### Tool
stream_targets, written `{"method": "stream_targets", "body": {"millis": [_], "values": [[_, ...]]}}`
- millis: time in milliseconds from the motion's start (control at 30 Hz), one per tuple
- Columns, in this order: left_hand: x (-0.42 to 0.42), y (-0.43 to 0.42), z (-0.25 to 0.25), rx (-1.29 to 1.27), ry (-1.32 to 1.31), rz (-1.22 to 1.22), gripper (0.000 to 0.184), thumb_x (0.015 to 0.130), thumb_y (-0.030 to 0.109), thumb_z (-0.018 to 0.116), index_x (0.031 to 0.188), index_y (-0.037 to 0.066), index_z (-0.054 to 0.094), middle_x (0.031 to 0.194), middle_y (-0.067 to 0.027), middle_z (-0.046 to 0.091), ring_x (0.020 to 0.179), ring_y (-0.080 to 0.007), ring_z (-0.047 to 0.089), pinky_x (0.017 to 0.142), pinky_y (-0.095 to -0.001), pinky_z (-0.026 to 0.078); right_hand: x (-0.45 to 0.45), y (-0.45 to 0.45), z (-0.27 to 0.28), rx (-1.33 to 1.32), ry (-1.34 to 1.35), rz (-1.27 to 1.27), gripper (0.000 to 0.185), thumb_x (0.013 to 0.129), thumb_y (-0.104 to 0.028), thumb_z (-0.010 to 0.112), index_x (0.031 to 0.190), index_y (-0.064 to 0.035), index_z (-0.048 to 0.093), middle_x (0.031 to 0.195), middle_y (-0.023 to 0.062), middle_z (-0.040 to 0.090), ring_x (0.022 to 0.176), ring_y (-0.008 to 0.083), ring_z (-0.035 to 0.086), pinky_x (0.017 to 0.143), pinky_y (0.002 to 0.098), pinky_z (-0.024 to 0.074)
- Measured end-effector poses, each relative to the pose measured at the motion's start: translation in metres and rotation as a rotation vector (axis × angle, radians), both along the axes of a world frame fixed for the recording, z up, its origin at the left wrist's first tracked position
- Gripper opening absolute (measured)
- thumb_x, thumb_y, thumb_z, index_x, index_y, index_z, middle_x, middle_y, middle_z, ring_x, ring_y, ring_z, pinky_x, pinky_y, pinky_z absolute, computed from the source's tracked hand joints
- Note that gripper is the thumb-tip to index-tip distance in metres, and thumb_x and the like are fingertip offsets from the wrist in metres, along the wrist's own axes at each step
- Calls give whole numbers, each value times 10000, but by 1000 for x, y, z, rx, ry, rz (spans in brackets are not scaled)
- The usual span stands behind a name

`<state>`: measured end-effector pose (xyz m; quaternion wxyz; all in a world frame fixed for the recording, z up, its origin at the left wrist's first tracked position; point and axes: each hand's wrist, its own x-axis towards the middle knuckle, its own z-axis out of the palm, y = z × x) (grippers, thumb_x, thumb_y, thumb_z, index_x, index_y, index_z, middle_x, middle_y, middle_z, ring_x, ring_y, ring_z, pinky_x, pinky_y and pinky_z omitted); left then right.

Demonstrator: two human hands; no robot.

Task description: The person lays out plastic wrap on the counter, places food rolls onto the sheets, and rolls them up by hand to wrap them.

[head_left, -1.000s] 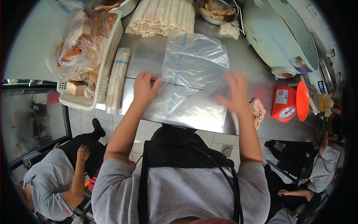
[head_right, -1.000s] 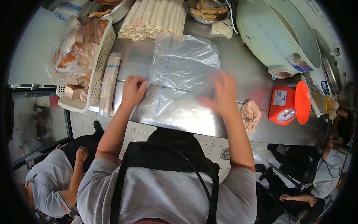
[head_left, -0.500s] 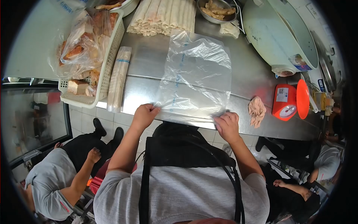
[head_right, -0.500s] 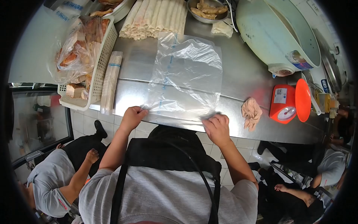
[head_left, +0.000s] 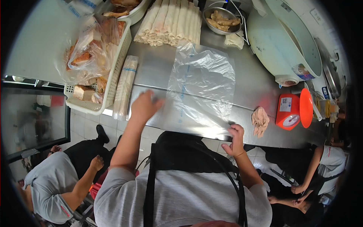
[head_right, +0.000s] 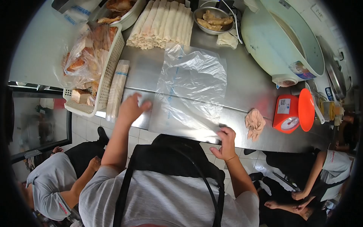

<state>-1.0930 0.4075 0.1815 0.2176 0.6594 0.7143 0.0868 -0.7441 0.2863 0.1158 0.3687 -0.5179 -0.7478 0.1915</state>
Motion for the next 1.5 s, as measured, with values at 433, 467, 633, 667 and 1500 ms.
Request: {"method": "stream_targets", "body": {"millis": [433,467,633,667,1500], "values": [[42,272,47,233,151,193,512,807,399,500,1159,27,500,1193,-204,460,1095,-347,449,895,-418,383,-2,-7,-17,-9,353,-399,628,747,-589,485,941,7,521,1088,166,367,1021,269,386,911,391,309],[43,281,39,219,192,189,523,811,411,485,1164,26,494,1197,-204,461,1088,-356,459,901,-413,383,-5,-6,-16,-8,348,-403,621,744,-579,497,959,3,519,1083,163,368,998,260,389,908,381,310],[57,291,29,260,185,131,560,808,388,510,1175,-31,454,1216,-209,452,1080,-376,466,894,-411,396,-11,-5,-14,7,276,-466,543,714,-474,558,971,3,517,1089,164,374,1011,265,385,910,377,306],[58,293,31,252,146,135,569,799,379,534,1171,-42,451,1199,-215,467,1065,-376,479,884,-412,405,-11,-4,-14,16,260,-481,523,704,-443,573,971,3,517,1091,164,374,1013,266,385,910,376,305],[75,102,-2,-857,-1059,-838,435,797,65,570,1216,44,458,1017,5,549,900,-72,511,803,-224,424,-67,63,71,210,-275,-489,512,613,-127,652,1104,-90,508,1121,148,443,1037,332,422,889,415,334]]}}
